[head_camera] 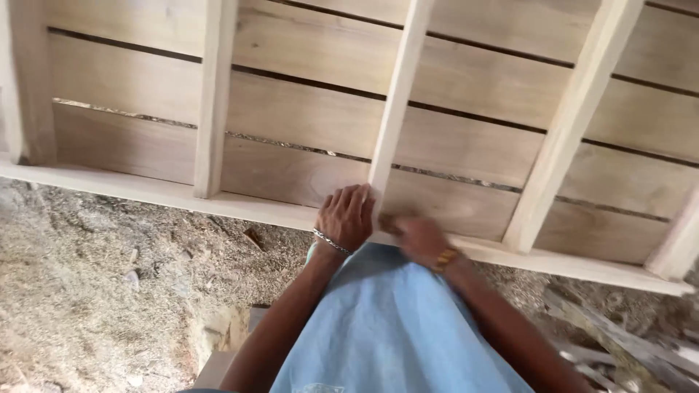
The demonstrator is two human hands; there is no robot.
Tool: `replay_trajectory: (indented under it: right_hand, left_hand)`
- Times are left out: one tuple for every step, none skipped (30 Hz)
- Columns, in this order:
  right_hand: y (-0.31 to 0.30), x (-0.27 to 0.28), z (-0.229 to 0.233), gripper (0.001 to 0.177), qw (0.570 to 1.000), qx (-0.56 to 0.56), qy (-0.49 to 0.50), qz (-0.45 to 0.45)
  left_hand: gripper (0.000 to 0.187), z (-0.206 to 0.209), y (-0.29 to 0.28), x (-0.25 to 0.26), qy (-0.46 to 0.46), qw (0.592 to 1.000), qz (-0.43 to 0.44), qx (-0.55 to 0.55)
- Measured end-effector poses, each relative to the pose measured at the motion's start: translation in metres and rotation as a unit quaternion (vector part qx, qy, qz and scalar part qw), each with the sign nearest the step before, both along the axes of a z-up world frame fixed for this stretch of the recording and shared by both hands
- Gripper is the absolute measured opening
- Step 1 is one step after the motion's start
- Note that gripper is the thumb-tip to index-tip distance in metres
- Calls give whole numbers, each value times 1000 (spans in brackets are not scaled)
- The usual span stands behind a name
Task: Sanding a wooden frame manually using a piece of sandpaper.
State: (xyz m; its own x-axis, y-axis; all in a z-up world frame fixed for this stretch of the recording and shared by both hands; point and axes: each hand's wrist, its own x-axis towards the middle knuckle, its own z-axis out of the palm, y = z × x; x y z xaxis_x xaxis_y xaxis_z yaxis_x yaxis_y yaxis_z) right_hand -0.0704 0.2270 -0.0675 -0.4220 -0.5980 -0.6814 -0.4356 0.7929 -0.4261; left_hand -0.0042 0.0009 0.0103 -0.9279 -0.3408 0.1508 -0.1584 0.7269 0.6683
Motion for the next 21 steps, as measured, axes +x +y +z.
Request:
replay_trajectory:
  right_hand:
    - [2, 6, 15, 17, 1000, 6, 2, -4]
    - [4, 11, 30, 13, 997, -69, 24, -3]
    - [-5, 7, 39, 11, 987, -151, 55, 2]
    - [25, -8, 42, 11, 986, -152, 66, 1]
    - [57, -14, 45, 24, 993, -106, 36, -24]
    - [89, -20, 47, 45, 997, -60, 7, -49]
    - [86, -18, 64, 45, 997, -55, 1, -53]
    - [83, -17, 80, 47, 998, -7, 0, -63]
    - [81, -24, 95, 48, 997, 40, 6, -70]
    - [66, -2, 77, 48, 997, 42, 6, -72]
    - [51, 11, 56, 42, 982, -135, 120, -46]
    - [36, 22, 35, 37, 924, -304, 232, -14]
    - [27, 28, 40, 37, 927, -290, 237, -17]
    - [19, 33, 43, 35, 937, -248, 245, -2]
    - [1, 37, 40, 33, 943, -215, 253, 12]
    - [28, 24, 42, 33, 943, -210, 256, 9]
    - [52, 13, 44, 30, 975, -139, 174, -27]
    - [76, 3, 46, 27, 992, -67, 88, -63]
    - [100, -11, 48, 27, 992, -64, 88, -66]
    - [124, -24, 49, 22, 991, -28, 95, -85]
    - [145, -43, 48, 18, 990, 3, 103, -97]
  left_hand:
    - [21, -6, 5, 6, 2, 1000, -4, 6]
    - [18, -11, 9, 10, 21, 1000, 6, 10]
    - [15, -21, 4, 7, 50, 999, 17, 7]
    - [15, -24, 2, 0, 60, 998, 14, 6]
    - [16, -25, 2, 3, 53, 999, 8, 5]
    - [17, -27, 3, 6, 46, 999, 2, 4]
    - [17, -19, 2, 6, 40, 999, -1, 8]
    - [16, -12, 1, 5, 24, 1000, 2, 17]
    - [16, -6, 1, -2, 15, 1000, 7, 24]
    - [16, -7, 1, 5, 15, 1000, 6, 26]
    - [14, -10, 0, 4, 3, 1000, -6, 14]
    - [14, -14, -1, 1, -9, 1000, -17, 1]
    - [14, -15, 1, 2, -7, 1000, -25, 14]
    - [15, -16, 3, 2, 8, 1000, -23, 7]
    - [16, -19, -3, 2, 23, 1000, -19, -9]
    - [16, -19, 0, 1, 26, 999, -24, -6]
    - [17, -18, 0, 1, 3, 1000, -28, 3]
    - [18, -17, -1, 2, -20, 999, -32, 11]
    - [18, -19, 0, 2, -21, 999, -35, 13]
    - [19, -21, 1, 3, -23, 999, -39, 11]
    - [20, -24, 0, 3, -23, 999, -34, 6]
